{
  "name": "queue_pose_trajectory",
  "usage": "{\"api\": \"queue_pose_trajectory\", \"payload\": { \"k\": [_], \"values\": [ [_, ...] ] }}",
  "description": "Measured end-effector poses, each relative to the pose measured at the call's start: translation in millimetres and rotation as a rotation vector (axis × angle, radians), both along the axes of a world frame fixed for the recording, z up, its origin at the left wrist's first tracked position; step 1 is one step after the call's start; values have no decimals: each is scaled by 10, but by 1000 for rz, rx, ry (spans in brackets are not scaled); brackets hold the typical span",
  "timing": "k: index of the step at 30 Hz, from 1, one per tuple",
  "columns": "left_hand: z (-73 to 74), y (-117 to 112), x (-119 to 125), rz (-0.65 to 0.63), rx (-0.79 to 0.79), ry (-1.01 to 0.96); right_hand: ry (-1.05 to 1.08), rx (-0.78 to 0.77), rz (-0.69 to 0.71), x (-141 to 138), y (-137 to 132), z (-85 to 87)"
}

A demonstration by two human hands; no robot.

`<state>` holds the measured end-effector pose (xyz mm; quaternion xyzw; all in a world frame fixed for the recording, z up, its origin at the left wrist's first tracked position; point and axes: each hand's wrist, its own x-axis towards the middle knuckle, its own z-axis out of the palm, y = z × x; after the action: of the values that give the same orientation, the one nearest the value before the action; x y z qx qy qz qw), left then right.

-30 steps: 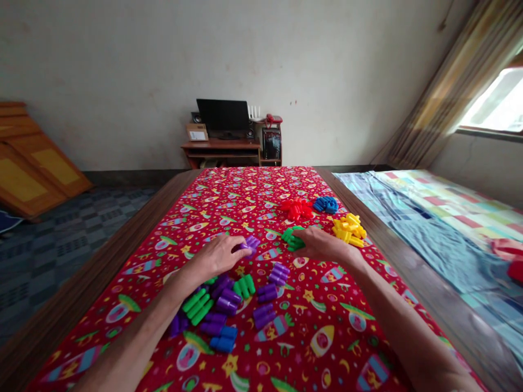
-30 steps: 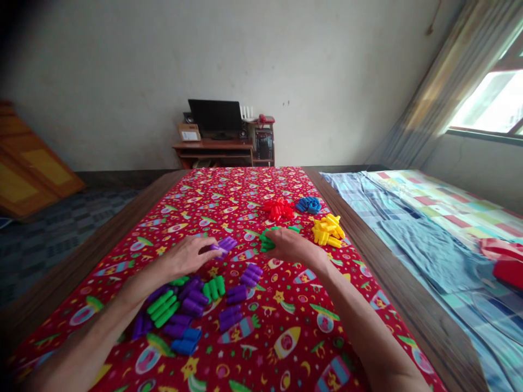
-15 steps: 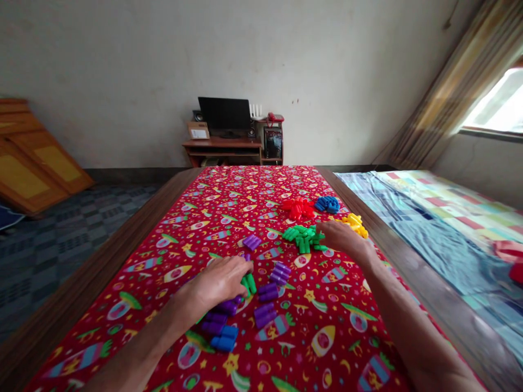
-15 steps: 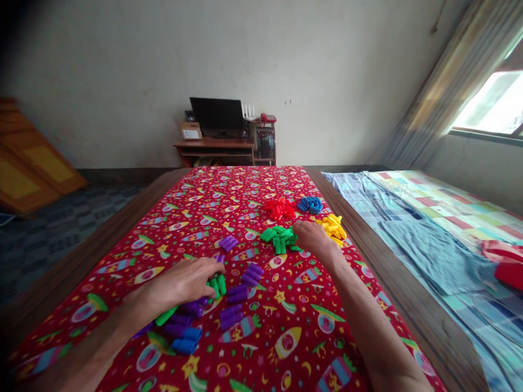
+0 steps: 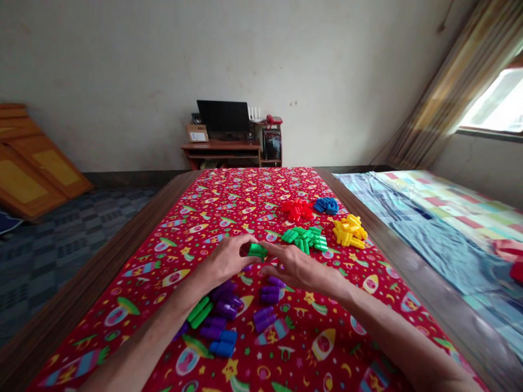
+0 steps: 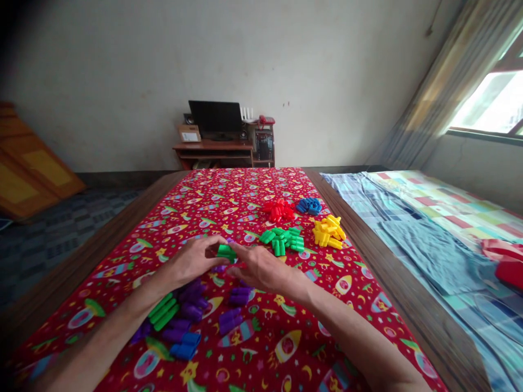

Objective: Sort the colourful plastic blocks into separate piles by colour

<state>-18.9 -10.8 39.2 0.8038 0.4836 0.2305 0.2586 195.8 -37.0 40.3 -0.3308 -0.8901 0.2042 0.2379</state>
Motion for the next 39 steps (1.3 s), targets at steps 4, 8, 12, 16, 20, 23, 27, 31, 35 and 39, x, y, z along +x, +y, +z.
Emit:
{"api": "queue_pose_trajectory", "payload": {
  "k": [4, 8, 12, 16, 20, 23, 27, 31, 35, 39],
  "values": [
    [-74, -56, 105, -31, -20, -216, 106, -10, -171, 10, 115, -67],
    [-19, -19, 47, -6, 50, -239, 28, 101, -389, 328, 354, -10],
    [135, 76, -197, 64, 246, -56, -360, 173, -709, 615, 565, -59],
    [254, 96, -359, 90, 310, 83, -606, 82, -741, 715, 655, -188],
    [292, 115, -392, 104, 290, 182, -659, 51, -705, 696, 607, -140],
    [251, 139, -457, 110, 223, 259, -636, 66, -733, 660, 543, 2],
    [34, -6, -753, 57, 55, 352, -595, 101, -715, 624, 470, 155],
    [-320, -410, -1126, -1, -11, 426, -581, 140, -689, 585, 430, 199],
    [-518, -688, -1206, 48, 83, 407, -588, 142, -657, 505, 386, 214],
    [-426, -554, -1032, 68, 112, 253, -598, 135, -610, 409, 309, 261]
  ]
}}
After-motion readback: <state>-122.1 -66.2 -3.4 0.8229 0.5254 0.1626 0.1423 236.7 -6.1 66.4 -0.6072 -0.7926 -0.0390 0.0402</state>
